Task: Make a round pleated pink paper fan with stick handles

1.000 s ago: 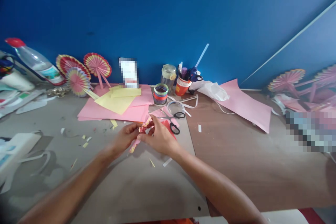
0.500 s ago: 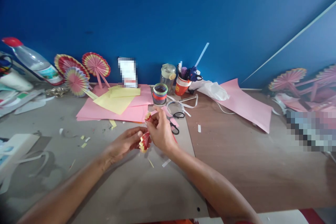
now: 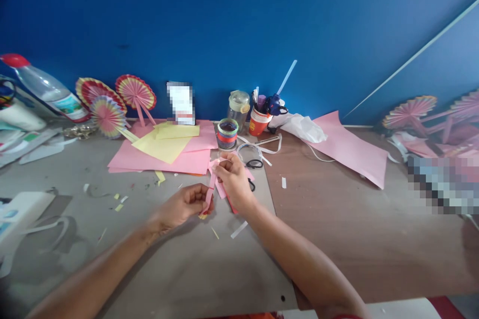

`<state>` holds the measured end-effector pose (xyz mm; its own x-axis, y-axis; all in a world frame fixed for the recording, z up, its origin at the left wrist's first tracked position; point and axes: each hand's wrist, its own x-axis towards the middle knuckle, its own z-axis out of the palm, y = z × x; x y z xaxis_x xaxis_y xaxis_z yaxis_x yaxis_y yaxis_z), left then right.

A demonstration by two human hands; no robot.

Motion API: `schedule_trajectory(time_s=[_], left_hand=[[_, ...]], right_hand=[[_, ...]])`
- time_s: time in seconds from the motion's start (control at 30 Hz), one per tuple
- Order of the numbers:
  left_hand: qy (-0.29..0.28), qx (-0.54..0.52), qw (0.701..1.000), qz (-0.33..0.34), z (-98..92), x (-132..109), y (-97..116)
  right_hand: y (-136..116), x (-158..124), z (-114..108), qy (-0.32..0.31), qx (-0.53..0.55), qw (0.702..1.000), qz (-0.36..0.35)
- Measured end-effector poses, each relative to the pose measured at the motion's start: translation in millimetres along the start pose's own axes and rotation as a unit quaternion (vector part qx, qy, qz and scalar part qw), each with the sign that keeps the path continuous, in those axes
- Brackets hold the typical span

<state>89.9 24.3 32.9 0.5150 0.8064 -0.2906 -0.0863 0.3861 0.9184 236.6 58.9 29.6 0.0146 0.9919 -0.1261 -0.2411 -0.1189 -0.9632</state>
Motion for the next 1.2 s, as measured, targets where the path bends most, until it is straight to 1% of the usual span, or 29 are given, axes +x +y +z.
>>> schedule_trajectory(time_s=[0.07, 0.2, 0.27, 0.33, 0.4, 0.47, 0.57, 0.6, 0.67, 0.73, 0.77, 0.8, 0.83, 0.9, 0.97, 1.1, 1.13, 1.17, 1.2], left_hand=[[0.008, 0.008, 1.0, 0.005, 0.5, 0.0, -4.0], [0.046, 0.039, 0.998, 0.025, 1.9, -0.1, -14.2], [0.057, 0.089, 0.993, 0.06, 2.5, -0.3, -19.2], [0.054, 0.157, 0.98, 0.108, 2.8, -1.0, -22.7], [0.037, 0.229, 0.961, 0.152, 3.1, -2.3, -23.0], [0.011, 0.306, 0.934, 0.185, 3.6, -4.3, -19.6], [-0.038, 0.418, 0.882, 0.213, 4.6, -8.3, -11.2], [-0.055, 0.439, 0.871, 0.215, 4.6, -9.8, -8.9], [-0.092, 0.46, 0.856, 0.216, 3.7, -12.4, -6.4], [-0.106, 0.468, 0.851, 0.212, 0.7, -13.9, -6.3], [-0.097, 0.469, 0.853, 0.208, -1.7, -13.9, -6.6], [-0.075, 0.466, 0.857, 0.204, -4.7, -13.4, -6.8], [-0.042, 0.462, 0.863, 0.2, -8.3, -12.4, -6.7], [0.045, 0.442, 0.875, 0.195, -17.2, -9.2, -4.8], [0.125, 0.446, 0.864, 0.196, -27.7, -5.5, -0.8], [0.235, 0.462, 0.825, 0.224, -46.4, -0.1, 7.5], [0.244, 0.469, 0.815, 0.235, -49.0, 0.6, 8.1], [0.236, 0.484, 0.806, 0.247, -50.2, 1.0, 7.8], [0.208, 0.508, 0.795, 0.258, -50.0, 1.2, 6.5]], right_hand=[[2.8, 3.3, -3.5, -0.001, 0.044, 0.999, 0.025], [3.3, 9.1, -9.8, 0.003, 0.102, 0.992, 0.072], [1.9, 12.4, -12.9, 0.014, 0.126, 0.988, 0.09], [0.7, 15.5, -15.7, 0.019, 0.146, 0.983, 0.111], [0.5, 17.7, -18.2, 0.018, 0.157, 0.979, 0.132], [1.2, 18.4, -20.1, 0.018, 0.158, 0.977, 0.144], [3.4, 16.1, -22.1, 0.008, 0.131, 0.982, 0.137], [4.2, 14.6, -22.5, -0.001, 0.114, 0.985, 0.128], [5.3, 10.9, -23.3, -0.026, 0.072, 0.992, 0.101], [5.6, 7.5, -24.3, -0.05, 0.034, 0.996, 0.068], [5.3, 6.2, -25.1, -0.056, 0.019, 0.997, 0.053], [4.7, 5.4, -26.1, -0.058, 0.007, 0.997, 0.041], [3.8, 4.9, -27.4, -0.056, -0.002, 0.998, 0.03], [1.3, 4.8, -30.1, -0.047, -0.015, 0.999, 0.014], [-1.2, 5.3, -32.3, -0.044, -0.022, 0.999, 0.002], [-4.5, 6.0, -33.9, -0.039, -0.024, 0.999, -0.011], [-5.2, 6.1, -34.2, -0.037, -0.027, 0.999, -0.015], [-6.1, 6.4, -34.5, -0.034, -0.03, 0.999, -0.018], [-7.2, 6.6, -35.2, -0.031, -0.032, 0.999, -0.022]])
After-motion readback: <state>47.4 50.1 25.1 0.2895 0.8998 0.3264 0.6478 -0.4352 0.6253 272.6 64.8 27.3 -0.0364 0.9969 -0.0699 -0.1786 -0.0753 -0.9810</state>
